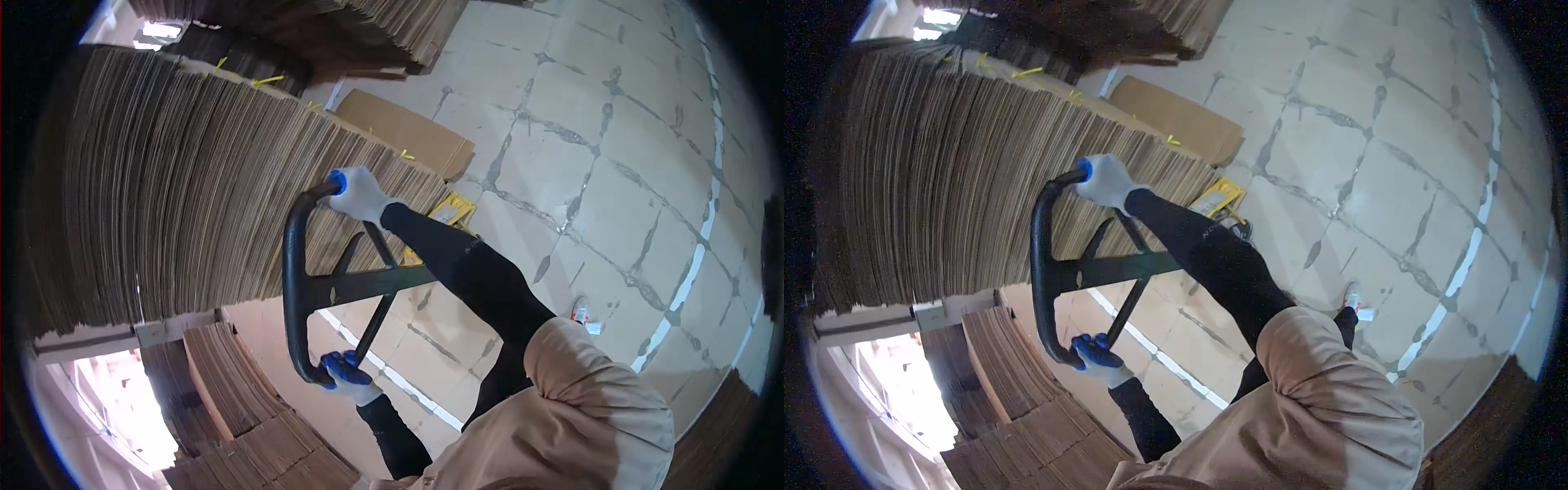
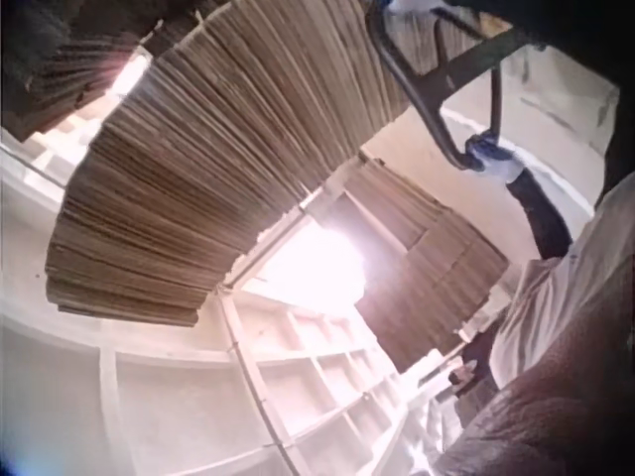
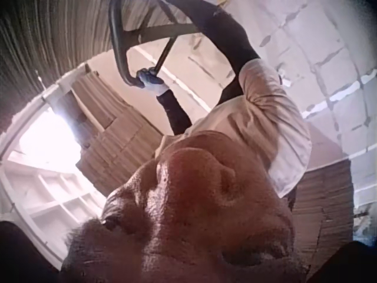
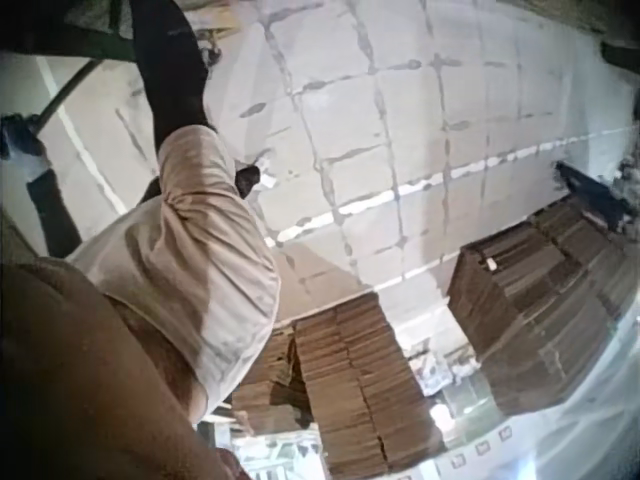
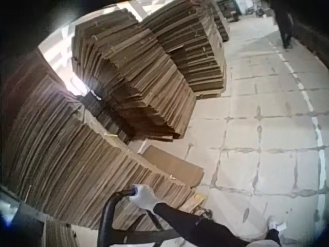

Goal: Transporting stacks of corrugated cardboard sheets using a manual pallet jack.

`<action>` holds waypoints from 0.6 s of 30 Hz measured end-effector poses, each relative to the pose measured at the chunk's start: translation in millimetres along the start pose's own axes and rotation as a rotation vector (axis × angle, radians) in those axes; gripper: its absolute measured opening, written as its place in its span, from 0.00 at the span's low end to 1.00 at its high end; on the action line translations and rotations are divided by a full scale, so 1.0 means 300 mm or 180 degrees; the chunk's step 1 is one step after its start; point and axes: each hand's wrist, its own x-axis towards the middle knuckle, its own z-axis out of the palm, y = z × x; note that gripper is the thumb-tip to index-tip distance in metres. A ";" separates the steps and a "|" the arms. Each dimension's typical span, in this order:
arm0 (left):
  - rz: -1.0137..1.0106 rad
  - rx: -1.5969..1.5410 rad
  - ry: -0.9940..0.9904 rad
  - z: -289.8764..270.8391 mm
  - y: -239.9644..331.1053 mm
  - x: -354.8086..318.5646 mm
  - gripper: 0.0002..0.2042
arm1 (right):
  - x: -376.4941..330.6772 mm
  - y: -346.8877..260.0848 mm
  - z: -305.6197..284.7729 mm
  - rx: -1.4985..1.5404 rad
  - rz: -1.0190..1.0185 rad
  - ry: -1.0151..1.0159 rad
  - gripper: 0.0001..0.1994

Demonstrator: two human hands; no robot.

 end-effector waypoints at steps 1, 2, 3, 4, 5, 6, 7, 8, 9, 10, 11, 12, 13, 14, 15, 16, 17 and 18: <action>-0.0076 -0.0045 -0.0054 -0.018 -0.005 0.040 0.11 | -0.005 -0.006 0.009 0.0018 0.0068 -0.0051 0.13; -0.0267 0.0001 0.0094 -0.035 -0.010 0.074 0.09 | -0.007 -0.013 0.023 0.0035 0.0139 -0.0107 0.13; -0.0300 0.0017 0.0130 -0.044 -0.020 0.098 0.08 | 0.003 -0.016 0.045 -0.0011 0.0090 -0.0178 0.12; -0.0344 -0.0002 0.0140 -0.041 -0.022 0.121 0.07 | 0.011 -0.004 0.061 -0.0006 0.0105 -0.0105 0.13; -0.0303 -0.0148 -0.0225 -0.022 -0.024 0.183 0.07 | 0.072 -0.001 0.088 -0.0008 0.0054 -0.0027 0.13; -0.0453 -0.0410 -0.0133 -0.059 -0.044 0.198 0.05 | 0.069 -0.005 0.127 0.0042 0.0030 -0.0076 0.13; -0.0589 -0.0677 -0.0038 -0.098 -0.085 0.225 0.04 | 0.062 -0.002 0.146 0.0135 0.0268 -0.0098 0.13; -0.0507 -0.0574 -0.0005 -0.170 -0.171 0.257 0.01 | 0.039 0.004 0.176 0.0228 0.0550 -0.0179 0.13; -0.0485 -0.0698 -0.0035 -0.133 -0.167 0.263 0.02 | 0.097 0.125 0.179 -0.0521 0.0589 0.0083 0.14; -0.0560 -0.0527 0.0016 -0.169 -0.135 0.245 0.02 | 0.030 0.086 0.192 0.0022 0.0585 -0.0386 0.13; -0.0630 -0.0808 -0.0092 -0.206 -0.161 0.248 0.02 | -0.003 0.033 0.218 0.0508 0.0477 -0.0508 0.11; -0.0403 -0.0799 -0.0145 -0.193 -0.167 0.248 0.03 | 0.058 0.140 0.221 0.0313 0.0340 -0.0199 0.10; -0.0119 -0.0852 -0.0229 -0.245 -0.237 0.229 0.05 | 0.030 0.133 0.249 0.0740 0.0855 -0.0381 0.12; 0.0149 -0.0353 -0.0023 -0.185 -0.264 0.192 0.05 | 0.119 0.263 0.147 -0.0028 -0.0154 -0.0655 0.12; -0.0827 -0.1023 -0.0282 -0.161 -0.195 0.141 0.04 | 0.150 0.297 0.114 -0.0120 -0.0369 -0.0612 0.10; 0.0342 -0.0080 -0.0103 -0.136 -0.226 0.087 0.06 | 0.190 0.310 0.064 -0.0254 -0.0616 -0.0539 0.08; 0.0251 0.0225 -0.0463 -0.133 -0.174 0.071 0.08 | 0.198 0.289 0.063 -0.0074 -0.0390 -0.0533 0.08; 0.0493 0.0156 -0.0526 -0.097 -0.137 0.042 0.08 | 0.205 0.260 0.059 0.0179 -0.0073 -0.0555 0.08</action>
